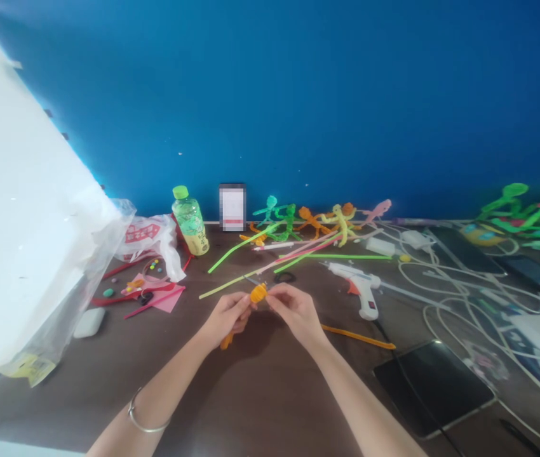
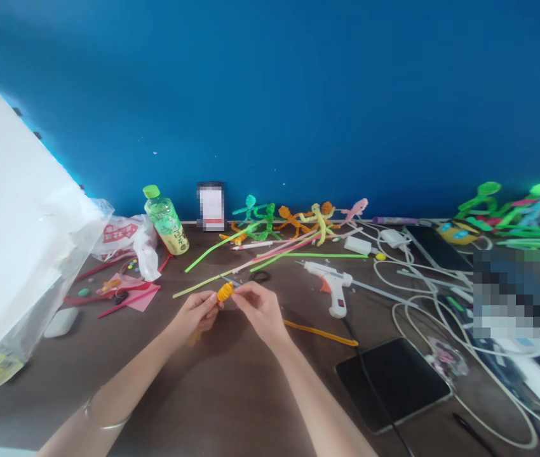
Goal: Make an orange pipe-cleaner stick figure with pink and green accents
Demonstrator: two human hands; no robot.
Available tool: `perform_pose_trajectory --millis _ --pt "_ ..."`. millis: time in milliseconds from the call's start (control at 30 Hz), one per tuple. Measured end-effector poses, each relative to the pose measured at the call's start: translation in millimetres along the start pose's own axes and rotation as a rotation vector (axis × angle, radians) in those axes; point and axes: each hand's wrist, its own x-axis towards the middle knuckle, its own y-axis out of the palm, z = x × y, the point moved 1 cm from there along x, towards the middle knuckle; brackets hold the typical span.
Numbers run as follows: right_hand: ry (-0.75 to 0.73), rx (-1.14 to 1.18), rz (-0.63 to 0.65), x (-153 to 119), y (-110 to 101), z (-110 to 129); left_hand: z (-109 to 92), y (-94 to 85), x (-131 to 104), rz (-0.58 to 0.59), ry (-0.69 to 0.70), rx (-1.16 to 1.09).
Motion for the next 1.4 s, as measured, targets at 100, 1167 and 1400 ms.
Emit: perform_pose_trajectory --millis 100,1167,1400 --pt "-0.091 -0.054 -0.024 -1 1 0 -3 0.7 -1 0.003 -0.017 -0.038" --pt "0.215 0.245 0.079 0 3 3 6 -0.7 1 0.105 -0.029 -0.091" --pt "0.190 0.241 0.107 0 3 5 6 -1.1 2 0.061 -0.017 -0.020"
